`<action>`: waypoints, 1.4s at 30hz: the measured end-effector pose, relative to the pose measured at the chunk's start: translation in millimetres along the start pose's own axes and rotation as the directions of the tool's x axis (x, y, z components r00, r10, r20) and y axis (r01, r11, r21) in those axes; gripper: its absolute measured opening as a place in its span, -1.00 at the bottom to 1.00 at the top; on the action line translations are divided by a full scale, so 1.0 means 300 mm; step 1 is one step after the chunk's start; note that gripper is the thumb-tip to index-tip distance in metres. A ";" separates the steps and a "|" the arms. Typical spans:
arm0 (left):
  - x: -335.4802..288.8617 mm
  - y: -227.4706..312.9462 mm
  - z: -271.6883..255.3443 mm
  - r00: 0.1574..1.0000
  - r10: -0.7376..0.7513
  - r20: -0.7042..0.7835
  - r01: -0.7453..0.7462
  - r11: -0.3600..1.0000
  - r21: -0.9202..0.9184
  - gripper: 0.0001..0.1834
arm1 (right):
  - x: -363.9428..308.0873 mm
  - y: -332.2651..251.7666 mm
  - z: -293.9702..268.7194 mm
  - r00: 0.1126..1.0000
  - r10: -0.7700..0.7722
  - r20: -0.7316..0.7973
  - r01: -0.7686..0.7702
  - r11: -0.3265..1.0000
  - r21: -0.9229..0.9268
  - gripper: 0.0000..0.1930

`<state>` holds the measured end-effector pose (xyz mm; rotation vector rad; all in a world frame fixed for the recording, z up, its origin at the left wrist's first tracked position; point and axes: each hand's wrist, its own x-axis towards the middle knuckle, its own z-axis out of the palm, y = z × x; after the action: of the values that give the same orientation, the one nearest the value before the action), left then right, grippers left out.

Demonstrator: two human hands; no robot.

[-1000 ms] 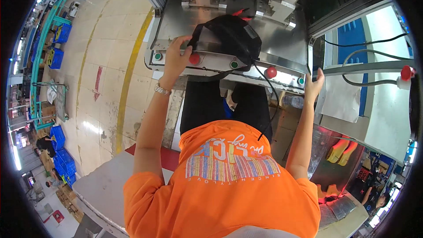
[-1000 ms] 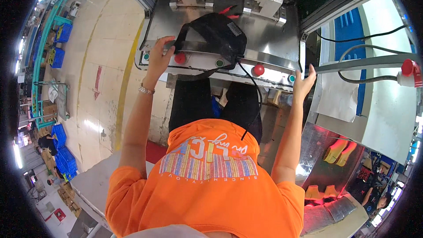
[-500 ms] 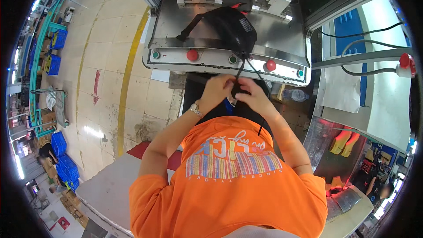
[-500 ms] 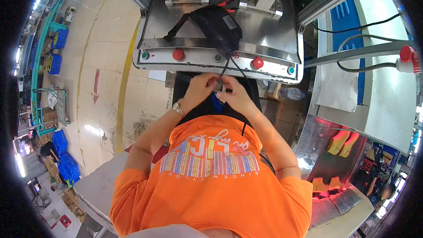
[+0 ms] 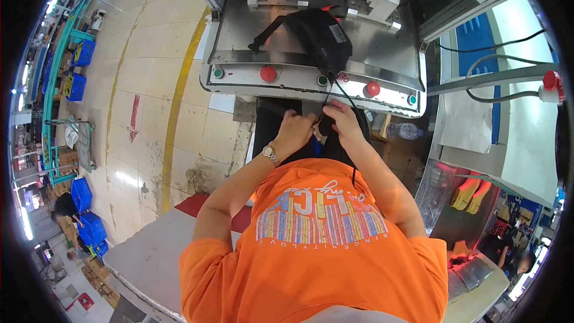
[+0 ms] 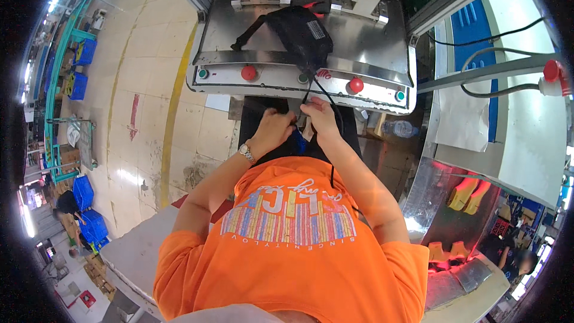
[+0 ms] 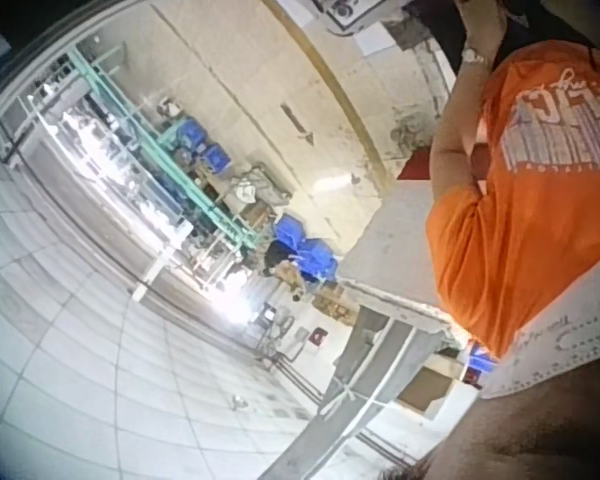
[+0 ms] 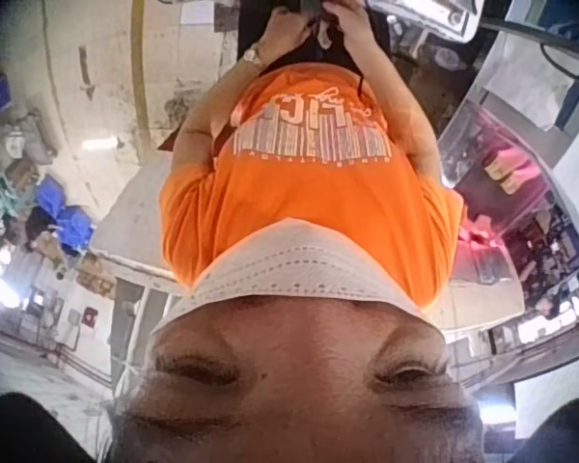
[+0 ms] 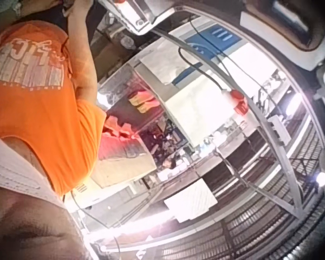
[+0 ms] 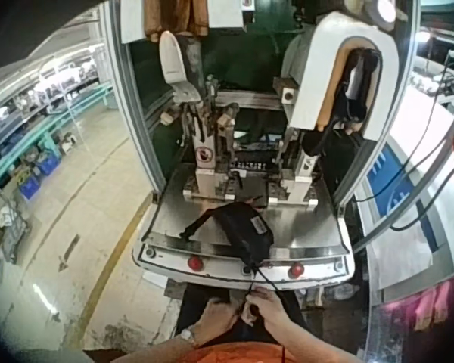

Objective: The person is assembling shoes using a machine in a factory setting. They place shoe parts into the machine, operate it, and then remove the assembled shoes. The process is repeated multiple times with different shoe parts.

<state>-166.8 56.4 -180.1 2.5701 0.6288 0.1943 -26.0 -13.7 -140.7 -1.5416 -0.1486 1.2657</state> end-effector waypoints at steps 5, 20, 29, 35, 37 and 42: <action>0.082 0.132 -0.133 0.975 -0.037 0.219 0.189 0.654 -0.732 -0.78 | -0.229 -0.163 -0.085 0.924 -0.191 0.331 0.266 0.943 -0.200 -0.39; 0.244 0.255 0.182 0.969 -0.246 0.018 0.099 0.321 -0.942 -0.72 | 0.001 0.076 -0.365 0.847 -0.218 0.485 0.062 0.946 0.318 -0.40; 0.200 0.270 -0.027 0.974 -0.180 -0.139 0.061 0.797 -0.601 -0.75 | -0.068 -0.040 -0.449 0.828 -0.066 0.557 0.066 0.998 0.020 -0.56; 0.264 -0.132 -0.250 0.966 -0.177 -0.191 0.049 0.843 -0.535 -0.86 | -0.140 -0.181 -0.582 0.864 -0.051 0.501 0.055 0.998 0.006 -0.66; 0.332 -0.264 -0.352 0.839 -0.329 -0.434 0.128 0.894 -0.430 -0.77 | -0.148 -0.226 -0.595 0.853 -0.011 0.521 0.032 0.999 -0.032 -0.66; 0.485 -0.521 -0.326 0.802 -0.184 -0.568 0.364 0.905 0.220 -0.61 | -0.178 -0.335 -0.700 0.874 -0.036 0.485 0.074 0.995 -0.060 -0.73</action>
<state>-124.2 287.0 -167.7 2.6807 1.3379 0.7928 160.3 -140.9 -62.2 -1.2428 -0.5669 1.5958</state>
